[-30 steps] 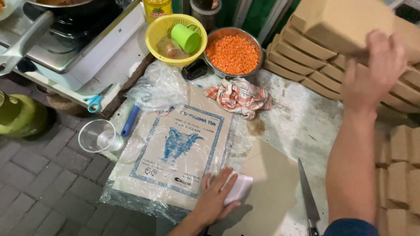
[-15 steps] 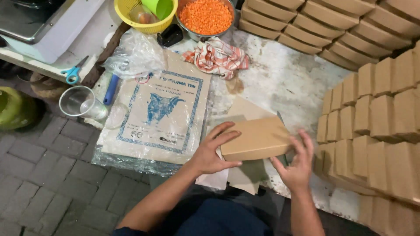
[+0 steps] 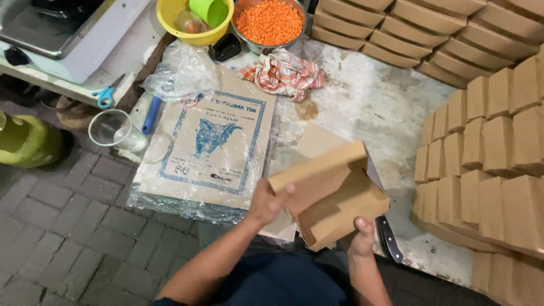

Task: Folding paper liners and placing them into cardboard food boxes at a production station.

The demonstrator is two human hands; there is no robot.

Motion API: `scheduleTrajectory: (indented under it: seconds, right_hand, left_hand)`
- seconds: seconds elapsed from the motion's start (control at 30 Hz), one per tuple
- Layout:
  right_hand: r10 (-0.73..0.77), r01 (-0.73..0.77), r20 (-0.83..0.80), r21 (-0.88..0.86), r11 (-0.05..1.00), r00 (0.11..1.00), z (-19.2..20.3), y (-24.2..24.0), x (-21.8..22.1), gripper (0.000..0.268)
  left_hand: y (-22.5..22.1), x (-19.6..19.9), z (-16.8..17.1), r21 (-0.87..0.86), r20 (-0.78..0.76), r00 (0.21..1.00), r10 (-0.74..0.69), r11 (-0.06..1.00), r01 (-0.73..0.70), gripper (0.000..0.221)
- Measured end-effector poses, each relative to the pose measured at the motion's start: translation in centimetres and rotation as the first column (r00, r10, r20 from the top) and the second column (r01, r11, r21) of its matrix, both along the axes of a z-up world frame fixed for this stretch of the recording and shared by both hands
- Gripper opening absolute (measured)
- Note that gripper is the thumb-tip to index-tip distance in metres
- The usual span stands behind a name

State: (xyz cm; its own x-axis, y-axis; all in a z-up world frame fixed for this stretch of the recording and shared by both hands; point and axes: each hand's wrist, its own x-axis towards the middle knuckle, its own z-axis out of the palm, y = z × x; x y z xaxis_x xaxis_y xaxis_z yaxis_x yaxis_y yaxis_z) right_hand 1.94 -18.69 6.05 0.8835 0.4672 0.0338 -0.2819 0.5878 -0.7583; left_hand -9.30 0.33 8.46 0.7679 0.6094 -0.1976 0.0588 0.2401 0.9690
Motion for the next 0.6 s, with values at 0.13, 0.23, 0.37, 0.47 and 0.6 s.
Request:
scheduleTrajectory:
  seconds: [0.13, 0.23, 0.37, 0.47, 0.6]
  right_hand:
    - [0.076, -0.054, -0.089, 0.231, 0.972, 0.993, -7.8, -1.4, 1.1, 0.07]
    - [0.201, -0.15, -0.115, 0.349, 0.925, 0.973, -9.8, -1.0, 1.9, 0.079]
    - [0.131, -0.061, -0.426, 0.174, 0.983, 0.895, -5.9, 2.3, 1.6, 0.047]
    - [0.127, -0.152, -0.48, -0.014, 0.988, 0.868, -6.6, 3.2, 3.1, 0.028]
    - [0.237, -0.113, 0.097, -0.666, 0.737, 0.967, -8.0, 0.3, 3.3, 0.02]
  left_hand:
    - [3.1, 1.6, 2.1, -0.46, 0.035, 0.962, 0.271, 0.859, -0.225, 0.068]
    - [2.9, 2.4, 1.0, -0.614, -0.061, 0.959, 0.278, 0.747, -0.256, 0.075]
    - [1.6, 2.2, 1.5, -0.707, -0.077, 0.966, 0.245, 0.67, -0.227, 0.08]
    - [5.4, 1.3, 3.5, -0.646, -0.087, 0.93, 0.358, 0.69, -0.326, 0.077]
    - [14.2, -1.7, 2.4, -0.343, 0.042, 0.854, 0.518, 0.811, -0.475, 0.08]
